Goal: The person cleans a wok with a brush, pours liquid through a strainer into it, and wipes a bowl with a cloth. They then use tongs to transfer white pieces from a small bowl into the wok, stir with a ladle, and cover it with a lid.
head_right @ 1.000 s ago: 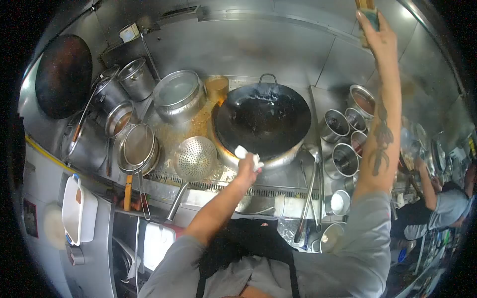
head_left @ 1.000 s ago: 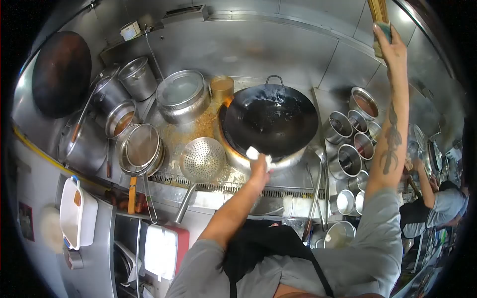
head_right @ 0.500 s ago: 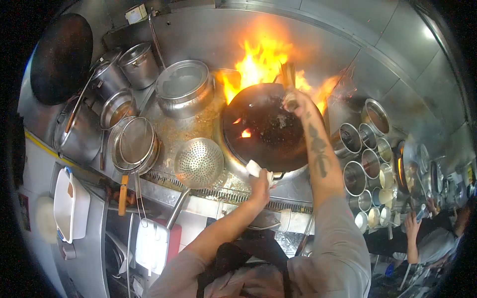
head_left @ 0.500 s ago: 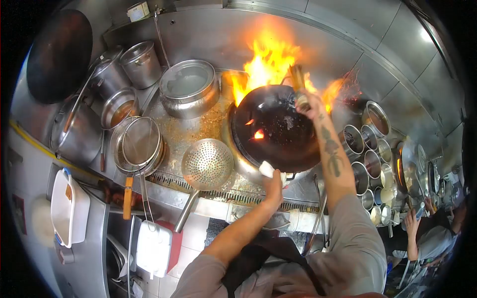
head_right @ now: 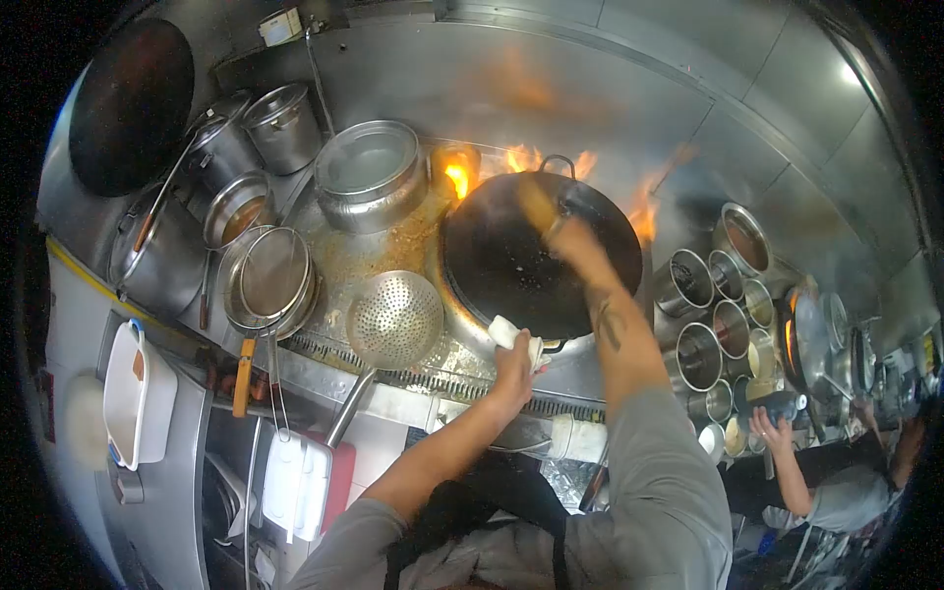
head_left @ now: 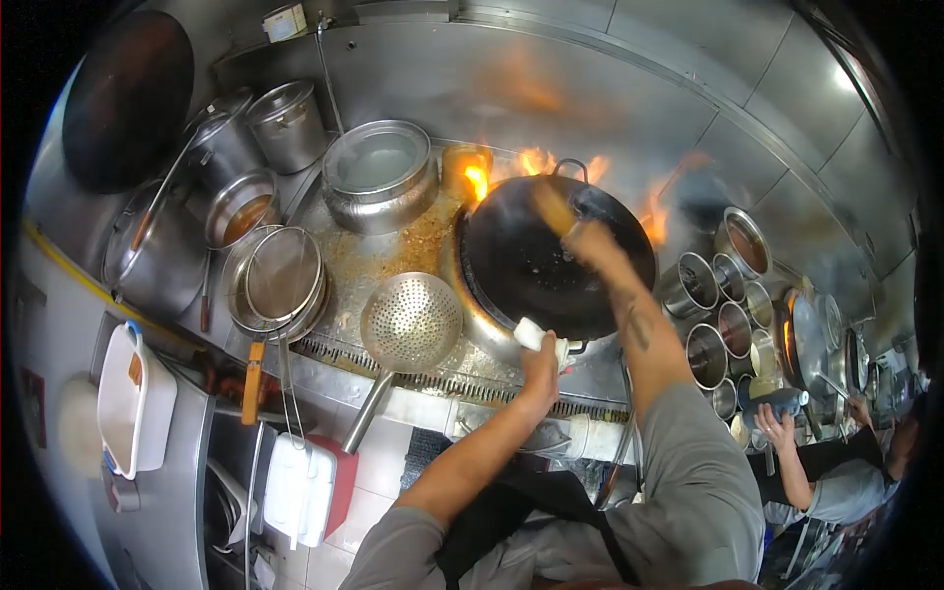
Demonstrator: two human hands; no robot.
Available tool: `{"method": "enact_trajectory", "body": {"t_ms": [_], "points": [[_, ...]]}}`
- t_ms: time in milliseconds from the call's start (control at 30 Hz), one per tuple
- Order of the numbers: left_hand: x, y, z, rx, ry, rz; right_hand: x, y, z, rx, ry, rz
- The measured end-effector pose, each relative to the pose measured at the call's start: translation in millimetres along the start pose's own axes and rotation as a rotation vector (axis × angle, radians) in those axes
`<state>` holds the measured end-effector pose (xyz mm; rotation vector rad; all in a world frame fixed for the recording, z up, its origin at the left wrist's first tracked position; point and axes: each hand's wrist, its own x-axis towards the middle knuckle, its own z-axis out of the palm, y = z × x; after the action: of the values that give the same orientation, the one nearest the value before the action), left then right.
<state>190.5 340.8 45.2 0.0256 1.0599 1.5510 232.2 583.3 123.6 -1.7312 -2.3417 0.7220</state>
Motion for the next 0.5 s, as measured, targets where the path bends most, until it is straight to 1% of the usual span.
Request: {"method": "enact_trajectory", "body": {"t_ms": [33, 100, 167, 200, 233, 267, 300, 333, 367, 433, 500], "points": [[-3, 3, 1, -0.003, 0.001, -0.008, -14, 3, 40, -0.174, 0.068, -0.261], [-7, 5, 1, -0.006, -0.005, -0.033, -83, -10, 53, -0.044, -0.073, -0.410], [-8, 7, 1, 0.001, -0.019, -0.061, -116, 7, 23, 0.107, -0.142, -0.601], [-11, 5, -1, -0.009, -0.014, -0.080, -104, 36, 8, -0.180, -0.126, -0.464], [-10, 5, 0, -0.020, -0.017, -0.087, -74, 65, -15, -0.467, -0.101, -0.328], [-7, 8, 3, -0.035, -0.022, -0.086, -40, 81, -35, -0.573, 0.058, -0.164], [-8, 8, 4, -0.035, -0.003, -0.078, -8, 109, -52, -0.481, 0.379, -0.110], [-8, 9, 4, -0.034, 0.018, -0.068, 10, 113, -65, -0.229, 0.490, -0.098], [-8, 8, 4, -0.031, 0.040, -0.063, 10, 102, -60, -0.104, 0.460, -0.017], [-10, 7, 2, -0.015, 0.024, -0.099, 2, 58, -31, 0.150, 0.399, 0.162], [-9, 9, 2, -0.001, -0.004, -0.105, -4, 34, 23, -0.220, 0.183, -0.080]]}}
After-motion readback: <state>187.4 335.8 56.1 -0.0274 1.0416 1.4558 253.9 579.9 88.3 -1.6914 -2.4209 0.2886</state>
